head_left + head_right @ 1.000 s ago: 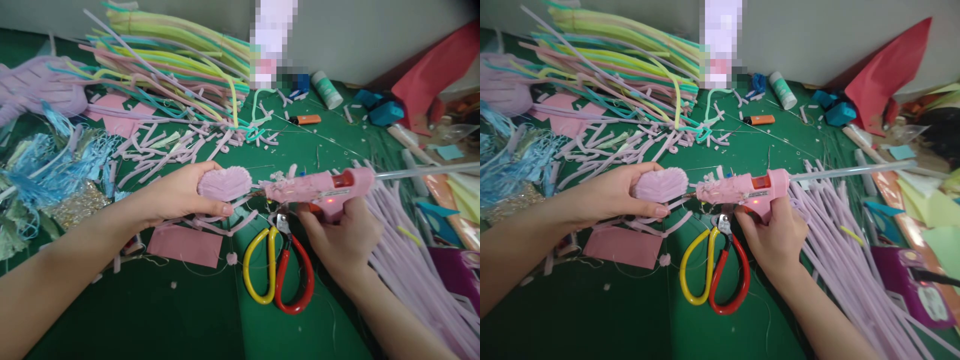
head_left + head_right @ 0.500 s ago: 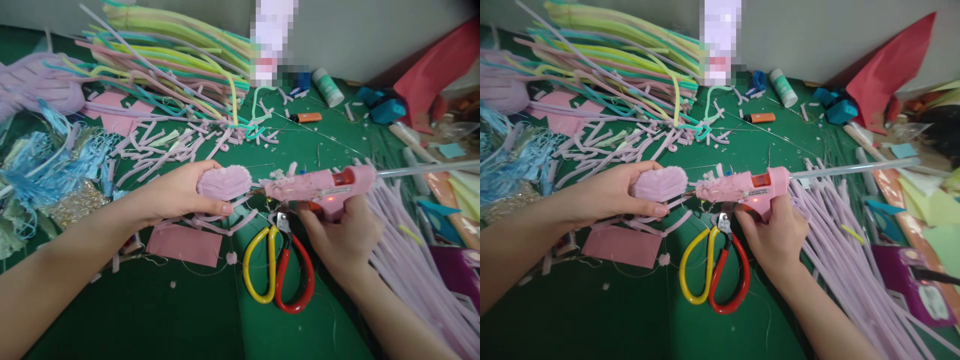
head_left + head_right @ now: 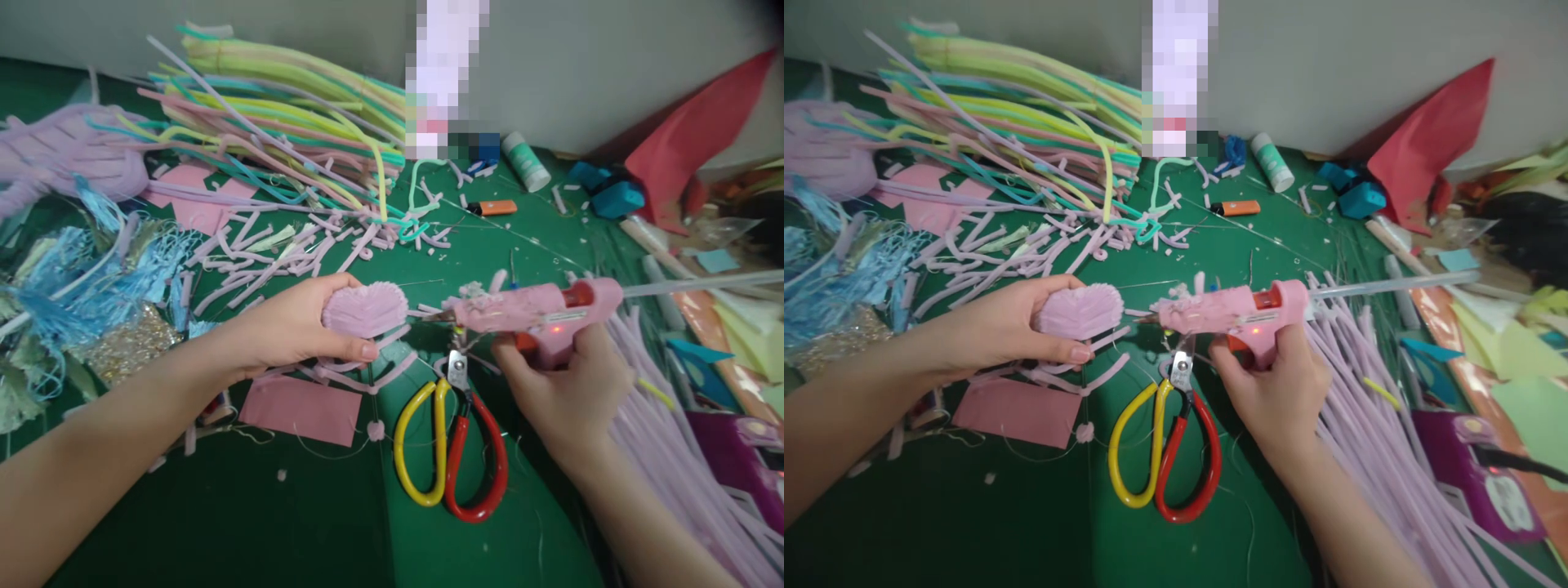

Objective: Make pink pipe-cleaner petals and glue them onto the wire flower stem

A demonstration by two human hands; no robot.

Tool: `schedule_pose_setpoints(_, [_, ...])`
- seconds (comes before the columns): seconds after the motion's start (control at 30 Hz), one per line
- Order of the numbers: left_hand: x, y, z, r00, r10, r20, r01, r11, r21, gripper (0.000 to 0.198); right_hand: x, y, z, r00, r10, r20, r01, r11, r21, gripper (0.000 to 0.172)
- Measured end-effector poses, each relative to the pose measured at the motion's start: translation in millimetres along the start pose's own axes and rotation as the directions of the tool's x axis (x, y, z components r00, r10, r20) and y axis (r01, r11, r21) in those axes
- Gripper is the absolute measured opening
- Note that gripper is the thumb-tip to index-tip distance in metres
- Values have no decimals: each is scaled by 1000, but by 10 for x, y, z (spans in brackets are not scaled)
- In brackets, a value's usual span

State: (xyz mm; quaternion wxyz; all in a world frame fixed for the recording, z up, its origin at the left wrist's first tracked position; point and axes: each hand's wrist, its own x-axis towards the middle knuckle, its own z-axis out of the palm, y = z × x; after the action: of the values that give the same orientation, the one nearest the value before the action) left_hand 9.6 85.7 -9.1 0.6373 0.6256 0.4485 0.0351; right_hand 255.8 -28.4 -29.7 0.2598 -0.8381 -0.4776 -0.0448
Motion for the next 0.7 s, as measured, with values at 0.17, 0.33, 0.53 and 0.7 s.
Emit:
schedule_pose_setpoints(0.17, [-13,-6,-4,998,22,63,-18,998,-64,57,450,123,-35,994,95,47,-91,992,-88,36])
schedule_pose_setpoints(0.33, [-57,29,4,997,50,66,-46,997,-63,56,692,100,-115,955,-122,271,234,871,-431,44])
schedule_pose_setpoints(0.53, [-77,67,2,988,126,87,-129,991,29,52,229,-412,-294,883,-189,430,113,974,195,37])
schedule_pose_setpoints(0.7, [-98,113,13,981,126,145,-142,984,111,55,-10,-553,-229,502,-229,834,-399,794,458,33])
